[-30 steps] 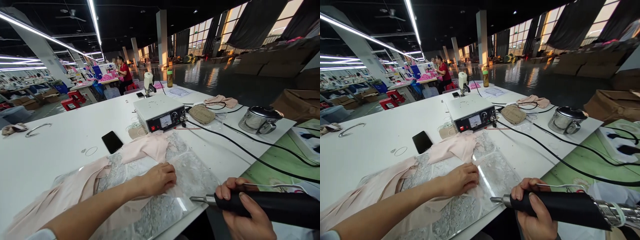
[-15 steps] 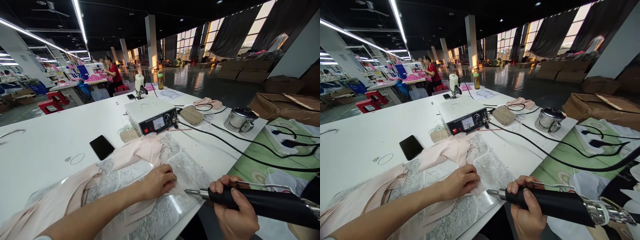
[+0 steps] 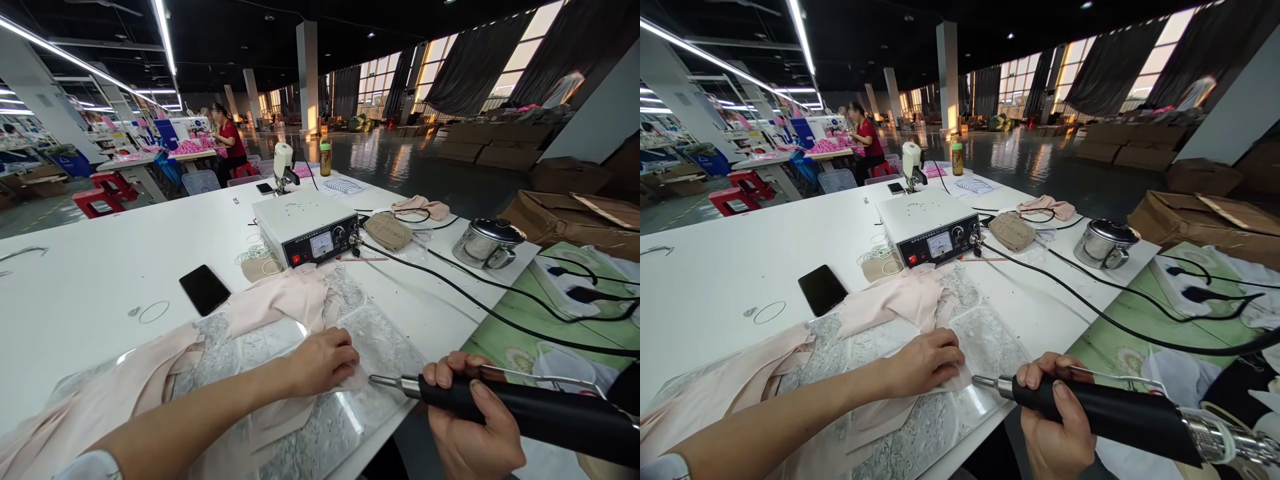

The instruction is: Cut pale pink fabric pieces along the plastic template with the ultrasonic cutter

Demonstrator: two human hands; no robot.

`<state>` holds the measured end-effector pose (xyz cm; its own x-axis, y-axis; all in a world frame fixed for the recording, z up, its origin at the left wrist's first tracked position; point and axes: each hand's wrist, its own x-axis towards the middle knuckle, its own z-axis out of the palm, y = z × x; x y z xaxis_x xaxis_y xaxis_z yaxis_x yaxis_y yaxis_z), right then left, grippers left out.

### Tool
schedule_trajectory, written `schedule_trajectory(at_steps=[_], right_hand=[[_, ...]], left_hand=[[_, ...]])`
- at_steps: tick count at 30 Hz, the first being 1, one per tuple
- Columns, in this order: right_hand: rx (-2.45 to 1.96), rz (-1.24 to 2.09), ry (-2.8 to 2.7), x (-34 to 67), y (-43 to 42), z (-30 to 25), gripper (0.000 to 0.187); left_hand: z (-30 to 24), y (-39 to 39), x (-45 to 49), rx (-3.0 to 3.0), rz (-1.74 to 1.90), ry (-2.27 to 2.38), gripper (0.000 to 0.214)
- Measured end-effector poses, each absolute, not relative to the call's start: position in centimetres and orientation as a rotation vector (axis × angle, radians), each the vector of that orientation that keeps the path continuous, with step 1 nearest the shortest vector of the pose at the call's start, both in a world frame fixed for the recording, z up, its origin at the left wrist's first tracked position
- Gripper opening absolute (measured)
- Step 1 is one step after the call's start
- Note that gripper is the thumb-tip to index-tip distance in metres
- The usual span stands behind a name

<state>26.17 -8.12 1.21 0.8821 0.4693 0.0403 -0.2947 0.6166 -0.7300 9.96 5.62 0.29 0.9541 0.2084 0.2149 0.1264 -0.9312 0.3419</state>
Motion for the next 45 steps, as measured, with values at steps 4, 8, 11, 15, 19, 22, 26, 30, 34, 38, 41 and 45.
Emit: schedule_trajectory(at_steps=[4, 8, 11, 15, 19, 22, 26, 30, 34, 38, 41, 45], right_hand=[[-0.807, 0.475, -0.247, 25.9, -7.9, 1.0, 0.018], [-0.817, 0.482, -0.246, 25.9, -7.9, 0.7, 0.018], [-0.822, 0.477, -0.242, 25.9, -8.0, 0.8, 0.018], [-0.829, 0.446, -0.24, 25.8, -8.1, 1.2, 0.018], [-0.833, 0.412, -0.25, 25.8, -8.4, 1.3, 0.017], [-0.83, 0.395, -0.255, 25.8, -8.6, 1.3, 0.016], [-0.84, 0.395, -0.259, 25.8, -8.5, 1.6, 0.016], [-0.856, 0.393, -0.292, 25.9, -8.3, 1.8, 0.016], [-0.866, 0.416, -0.304, 26.0, -8.3, 1.7, 0.014], [-0.85, 0.428, -0.299, 26.0, -8.3, 1.6, 0.016], [-0.845, 0.424, -0.281, 25.8, -8.2, 1.7, 0.016], [-0.847, 0.42, -0.271, 25.7, -8.2, 1.7, 0.016]], left_hand=[[0.5, 5.6, 9.9, 2.821, 0.355, 0.115, 0.011], [0.7, 5.7, 9.8, 2.876, 0.314, -0.086, 0.013], [1.0, 5.9, 9.8, 2.916, 0.295, -0.185, 0.015], [1.2, 6.2, 10.0, 2.956, 0.29, -0.243, 0.01], [1.1, 6.3, 9.9, 2.981, 0.289, -0.261, 0.009], [0.8, 6.3, 9.8, 2.99, 0.29, -0.26, 0.009], [0.6, 6.2, 9.7, 3.004, 0.306, -0.245, 0.01], [0.5, 6.0, 9.7, 3.02, 0.34, -0.253, 0.012], [0.5, 5.8, 9.6, 3.04, 0.401, -0.267, 0.014], [0.4, 5.5, 9.4, 3.056, 0.454, -0.274, 0.016], [0.4, 5.3, 9.4, 3.086, 0.491, -0.26, 0.014], [0.5, 5.1, 9.4, 3.102, 0.563, -0.262, 0.014]])
